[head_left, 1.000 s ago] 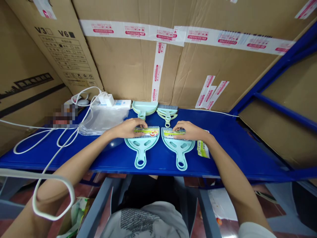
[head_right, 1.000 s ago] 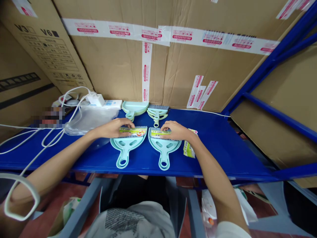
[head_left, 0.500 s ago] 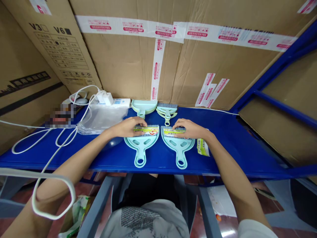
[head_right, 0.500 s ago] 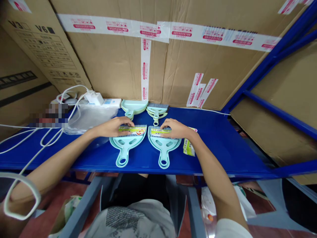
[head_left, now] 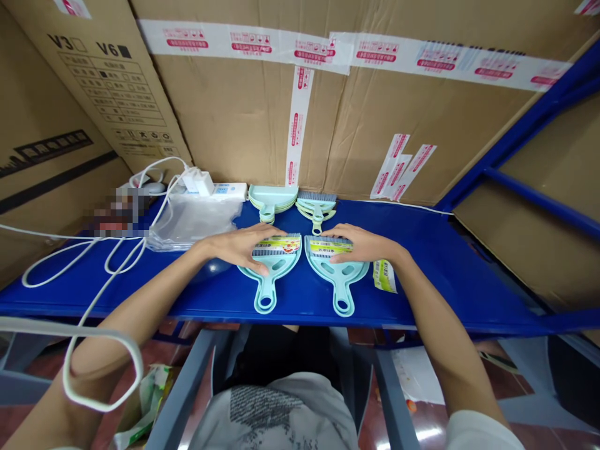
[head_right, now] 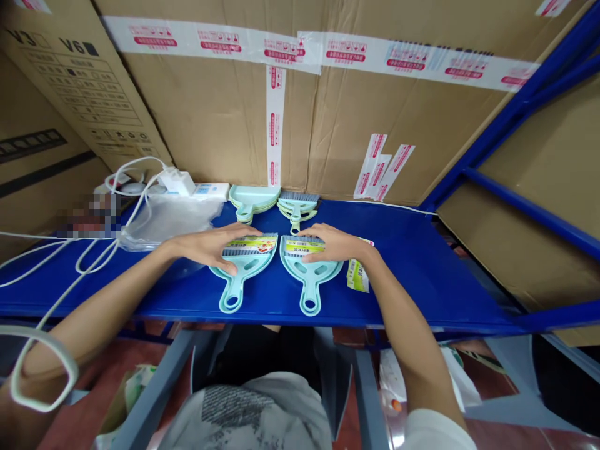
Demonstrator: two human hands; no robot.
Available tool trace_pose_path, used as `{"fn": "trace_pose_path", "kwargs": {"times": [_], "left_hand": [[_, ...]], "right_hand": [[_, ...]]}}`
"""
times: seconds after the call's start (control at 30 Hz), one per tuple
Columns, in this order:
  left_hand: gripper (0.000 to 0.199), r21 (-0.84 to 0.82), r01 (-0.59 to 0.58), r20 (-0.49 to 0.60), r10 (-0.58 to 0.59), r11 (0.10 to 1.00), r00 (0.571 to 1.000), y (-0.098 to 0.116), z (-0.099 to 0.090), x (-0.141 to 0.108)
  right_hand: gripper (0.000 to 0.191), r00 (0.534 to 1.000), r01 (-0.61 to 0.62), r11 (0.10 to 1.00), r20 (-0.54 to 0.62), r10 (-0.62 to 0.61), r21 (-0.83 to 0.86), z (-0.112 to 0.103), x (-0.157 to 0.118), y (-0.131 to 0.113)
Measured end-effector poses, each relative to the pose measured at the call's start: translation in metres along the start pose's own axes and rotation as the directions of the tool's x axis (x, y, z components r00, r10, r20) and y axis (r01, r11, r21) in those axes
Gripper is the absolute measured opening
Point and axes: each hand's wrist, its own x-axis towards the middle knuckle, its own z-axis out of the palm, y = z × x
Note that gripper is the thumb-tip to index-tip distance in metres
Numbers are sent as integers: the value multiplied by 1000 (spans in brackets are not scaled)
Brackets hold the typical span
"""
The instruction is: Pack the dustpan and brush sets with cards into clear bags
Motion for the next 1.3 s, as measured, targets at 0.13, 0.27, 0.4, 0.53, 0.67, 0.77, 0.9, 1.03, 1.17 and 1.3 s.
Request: {"fn": "trace_pose_path", "kwargs": {"times": [0.13, 0.27, 0.4, 0.53, 0.67, 0.77, 0.9, 1.03, 1.17, 1.3], "left_hand": [[135, -24, 0, 65, 2, 1000, 998, -7, -1, -6], [149, 8, 22, 136, -23, 1000, 990, -10, -2, -9], [143, 26, 46, 131, -49, 999, 990, -11, -2, -10], [141, 35, 75, 153, -79, 997, 985, -9, -3, -10], [136, 12, 60, 105, -61, 998, 993, -7, -4, -9], [133, 11, 33, 92, -34, 999, 995, -6, -4, -8], [129, 15, 18, 81, -19, 1000, 997, -5, -4, -7], [130, -2, 38, 91, -38, 999, 995, -5, -4, -7], [131, -32, 42, 112, -38, 999, 993, -8, -4, -7], [103, -69, 88, 50, -85, 994, 995, -11, -3, -4]], "right_hand": [[104, 998, 17, 999, 53, -19, 29, -2, -3, 3], [127, 989, 60, 996, 129, -69, 67, -9, -9, 8], [141, 975, 73, 994, 204, -88, 78, -15, -15, 10], [145, 973, 67, 995, 214, -82, 76, -15, -16, 10], [138, 970, 95, 993, 216, -110, 76, -14, -15, 9], [133, 969, 105, 992, 217, -116, 63, -15, -14, 6], [128, 971, 116, 990, 202, -129, 77, -16, -15, 2], [127, 971, 121, 990, 196, -133, 72, -17, -16, 2], [129, 966, 120, 990, 220, -133, 70, -16, -15, 4], [106, 991, 1, 997, 133, -11, 80, -13, -10, 5]]}}
